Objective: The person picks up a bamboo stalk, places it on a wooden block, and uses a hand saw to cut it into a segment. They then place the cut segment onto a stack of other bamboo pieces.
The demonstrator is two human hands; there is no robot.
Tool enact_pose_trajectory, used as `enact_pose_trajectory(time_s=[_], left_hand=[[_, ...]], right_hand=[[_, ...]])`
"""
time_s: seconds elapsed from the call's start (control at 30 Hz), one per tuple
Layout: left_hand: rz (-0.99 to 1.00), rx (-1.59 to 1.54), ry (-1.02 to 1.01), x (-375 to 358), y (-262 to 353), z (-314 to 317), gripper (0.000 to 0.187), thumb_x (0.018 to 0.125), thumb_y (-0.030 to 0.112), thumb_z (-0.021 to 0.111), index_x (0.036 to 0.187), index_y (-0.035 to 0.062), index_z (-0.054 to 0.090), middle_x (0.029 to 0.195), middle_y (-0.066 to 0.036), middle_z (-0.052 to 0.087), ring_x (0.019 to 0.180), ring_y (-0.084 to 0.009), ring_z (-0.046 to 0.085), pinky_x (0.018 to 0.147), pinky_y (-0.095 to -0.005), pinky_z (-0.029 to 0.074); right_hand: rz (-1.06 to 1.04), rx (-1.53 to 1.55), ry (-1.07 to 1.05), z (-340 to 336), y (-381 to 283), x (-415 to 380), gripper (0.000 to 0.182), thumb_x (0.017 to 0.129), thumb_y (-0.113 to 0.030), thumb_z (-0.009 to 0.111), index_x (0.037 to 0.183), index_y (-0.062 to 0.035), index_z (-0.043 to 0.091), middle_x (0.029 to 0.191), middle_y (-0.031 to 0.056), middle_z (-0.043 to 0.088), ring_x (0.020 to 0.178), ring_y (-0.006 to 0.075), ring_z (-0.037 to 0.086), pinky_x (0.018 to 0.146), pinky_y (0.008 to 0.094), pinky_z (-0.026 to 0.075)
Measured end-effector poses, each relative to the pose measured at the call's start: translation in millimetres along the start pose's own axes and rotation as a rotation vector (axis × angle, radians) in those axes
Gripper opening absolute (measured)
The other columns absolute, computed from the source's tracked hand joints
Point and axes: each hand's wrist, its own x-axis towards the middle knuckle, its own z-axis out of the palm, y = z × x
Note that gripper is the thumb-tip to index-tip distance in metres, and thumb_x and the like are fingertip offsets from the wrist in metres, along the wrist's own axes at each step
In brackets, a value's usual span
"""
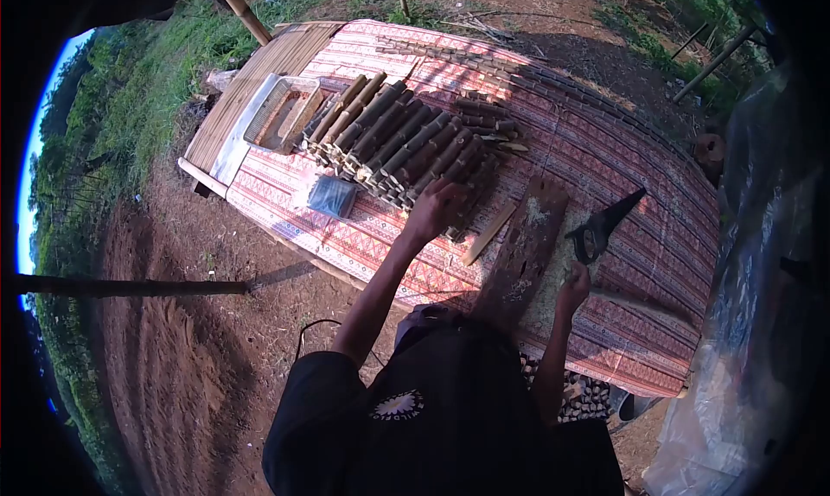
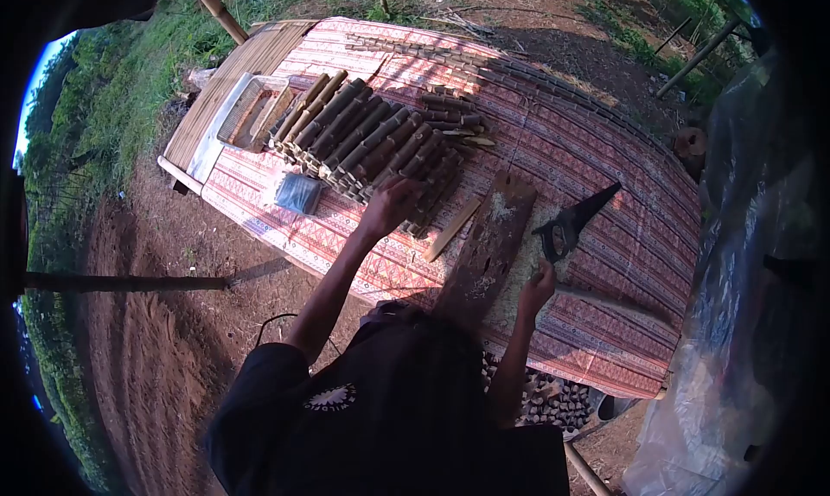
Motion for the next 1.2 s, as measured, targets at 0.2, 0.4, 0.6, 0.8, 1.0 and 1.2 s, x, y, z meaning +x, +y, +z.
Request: enact_pose_trajectory(time_s=[0.2,0.4,0.6,0.8,1.0,1.2], left_hand=[[-0.034,0.003,-0.168,-79.7,-7.9,95.2,0.038,0.076,0.01,0.065,0.113,0.0079,0.059,0.107,-0.017,0.055,0.101,-0.0372,0.053,0.087,-0.0449,0.047],[-0.076,0.206,-0.184,-100.2,-32.9,123.9,0.039,0.08,0.011,0.066,0.118,0.0084,0.057,0.114,-0.019,0.054,0.103,-0.0392,0.054,0.088,-0.0455,0.047],[-0.164,0.179,-0.198,-102.1,-31.4,128.3,0.042,0.079,0.012,0.067,0.119,0.0078,0.056,0.118,-0.022,0.054,0.106,-0.0415,0.054,0.087,-0.048,0.048],[-0.217,0.121,-0.099,-96.3,-35.5,134.4,0.056,0.069,0.014,0.075,0.119,0.0026,0.053,0.108,-0.025,0.059,0.098,-0.0435,0.058,0.082,-0.0484,0.05],[-0.353,0.063,-0.305,-78.2,-29.0,107.6,0.053,0.056,0.021,0.082,0.099,-0.0028,0.062,0.095,-0.026,0.062,0.091,-0.0408,0.062,0.079,-0.0475,0.052],[-0.417,0.072,-0.386,-72.2,-38.3,97.6,0.05,0.053,0.032,0.085,0.091,0.002,0.07,0.089,-0.02,0.068,0.083,-0.0356,0.066,0.075,-0.0425,0.054]], right_hand=[[-0.173,-0.579,-0.092,-53.5,57.3,5.9,0.039,0.069,0.005,0.058,0.106,-0.0075,0.061,0.107,0.0171,0.059,0.107,0.0382,0.052,0.092,0.0486,0.04],[-0.221,-0.702,-0.252,-75.1,51.1,10.8,0.037,0.071,0.003,0.062,0.106,-0.0088,0.061,0.107,0.0158,0.058,0.106,0.0359,0.053,0.09,0.0492,0.04],[-0.337,-0.614,-0.372,-89.6,43.7,12.5,0.036,0.075,0.0,0.063,0.109,-0.0116,0.062,0.107,0.0117,0.059,0.108,0.0334,0.051,0.092,0.0479,0.038],[-0.468,-0.488,-0.423,-72.7,9.4,3.9,0.037,0.08,-0.004,0.061,0.115,-0.0138,0.061,0.108,0.0085,0.059,0.107,0.0302,0.051,0.095,0.0467,0.036],[-0.497,-0.463,-0.46,-29.7,-32.8,-11.3,0.04,0.078,-0.003,0.063,0.116,-0.0159,0.061,0.11,0.0083,0.06,0.106,0.0314,0.052,0.092,0.0453,0.037],[-0.473,-0.378,-0.406,7.6,-44.0,-19.8,0.04,0.076,-0.005,0.066,0.115,-0.0179,0.063,0.106,0.0059,0.061,0.104,0.0298,0.053,0.091,0.0466,0.037]])
